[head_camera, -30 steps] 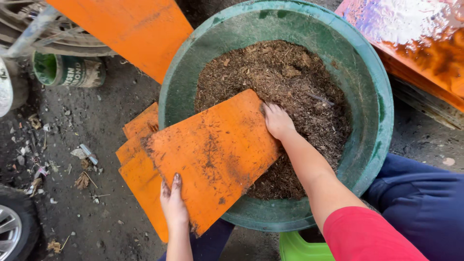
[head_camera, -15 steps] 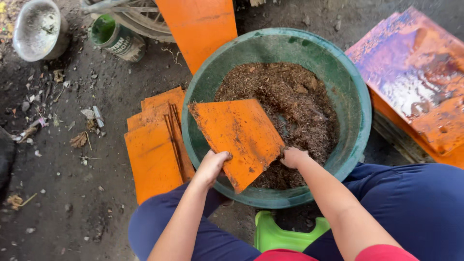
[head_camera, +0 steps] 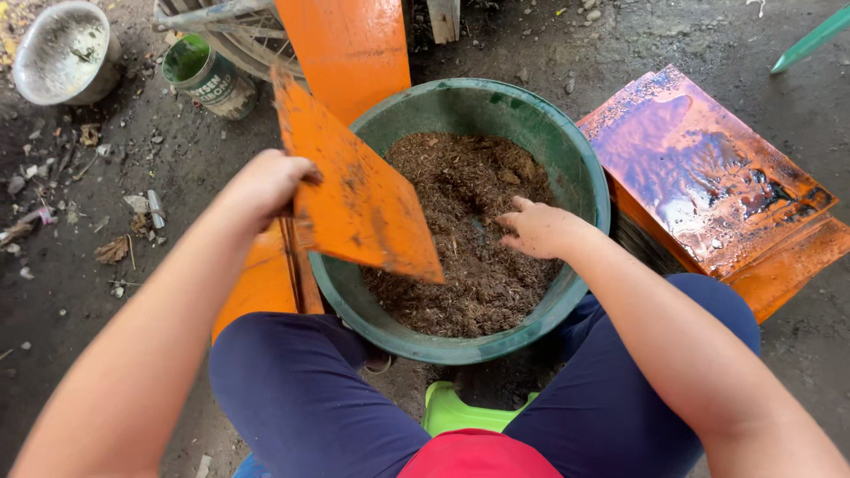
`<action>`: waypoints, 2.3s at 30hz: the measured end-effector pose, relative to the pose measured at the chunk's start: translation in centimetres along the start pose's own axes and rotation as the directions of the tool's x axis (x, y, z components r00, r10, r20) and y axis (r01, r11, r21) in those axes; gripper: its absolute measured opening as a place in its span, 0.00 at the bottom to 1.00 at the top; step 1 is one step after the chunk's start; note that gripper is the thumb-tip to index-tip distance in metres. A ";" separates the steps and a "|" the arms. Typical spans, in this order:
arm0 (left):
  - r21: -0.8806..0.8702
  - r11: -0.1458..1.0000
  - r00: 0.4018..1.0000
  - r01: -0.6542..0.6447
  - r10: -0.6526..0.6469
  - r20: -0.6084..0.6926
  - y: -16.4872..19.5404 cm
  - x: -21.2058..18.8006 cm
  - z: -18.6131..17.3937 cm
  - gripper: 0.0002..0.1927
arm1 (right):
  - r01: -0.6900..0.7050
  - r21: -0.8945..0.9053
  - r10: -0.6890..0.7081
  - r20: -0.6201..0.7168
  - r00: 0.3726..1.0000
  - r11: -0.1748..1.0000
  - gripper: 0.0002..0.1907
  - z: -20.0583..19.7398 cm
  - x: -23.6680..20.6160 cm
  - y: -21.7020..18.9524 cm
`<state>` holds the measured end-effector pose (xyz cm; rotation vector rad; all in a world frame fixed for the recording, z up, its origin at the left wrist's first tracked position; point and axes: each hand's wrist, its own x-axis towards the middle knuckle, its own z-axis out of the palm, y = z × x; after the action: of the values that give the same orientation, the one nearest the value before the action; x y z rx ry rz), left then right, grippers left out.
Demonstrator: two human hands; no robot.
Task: The person sits on a low stool and uses a handful of soil or organic matter to scrub the surface of orange rectangular plates. They repeatedly rub the material onto the plates and then place them in a stack.
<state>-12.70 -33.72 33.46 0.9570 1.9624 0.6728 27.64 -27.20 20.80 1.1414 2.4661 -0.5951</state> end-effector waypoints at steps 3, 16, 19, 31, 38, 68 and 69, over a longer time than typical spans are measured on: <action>0.050 0.996 0.997 -0.076 0.076 0.009 2.6 -1.6 -1.7 0.14 | 0.007 -0.044 -0.007 0.013 1.000 0.999 0.30 -0.8 -0.4 -1.5; -0.030 0.976 0.975 0.216 -0.214 0.052 -8.5 6.0 11.1 0.17 | 0.069 -0.144 -0.070 -0.005 0.998 0.987 0.27 -2.1 0.5 -2.9; -0.106 0.968 0.970 0.228 -0.217 0.105 -8.4 6.3 10.5 0.18 | 0.049 -0.147 -0.052 -0.013 0.999 0.988 0.27 -2.1 1.0 -2.9; -0.200 0.961 0.945 0.192 -0.236 -0.226 -8.4 3.2 1.0 0.12 | 0.045 -0.143 -0.046 0.000 0.999 0.989 0.28 -1.4 2.4 -1.5; -0.226 0.971 0.957 0.073 -0.132 -0.258 -2.9 -6.0 -4.6 0.11 | -0.059 -0.145 0.065 0.041 0.997 0.988 0.29 -1.4 4.8 -1.4; -0.119 0.947 0.954 0.297 -0.289 0.077 -9.8 11.3 7.2 0.14 | -0.046 -0.184 0.045 -0.008 0.999 0.982 0.29 -3.3 3.5 -1.5; -0.039 0.956 0.956 0.292 -0.292 0.017 -10.2 11.5 5.2 0.15 | -0.041 -0.192 0.036 -0.030 0.999 0.981 0.29 -3.4 3.6 -1.3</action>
<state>-16.29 -29.58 18.21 0.6254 2.0191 0.5346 23.98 -23.95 22.18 1.1239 2.4546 -0.3239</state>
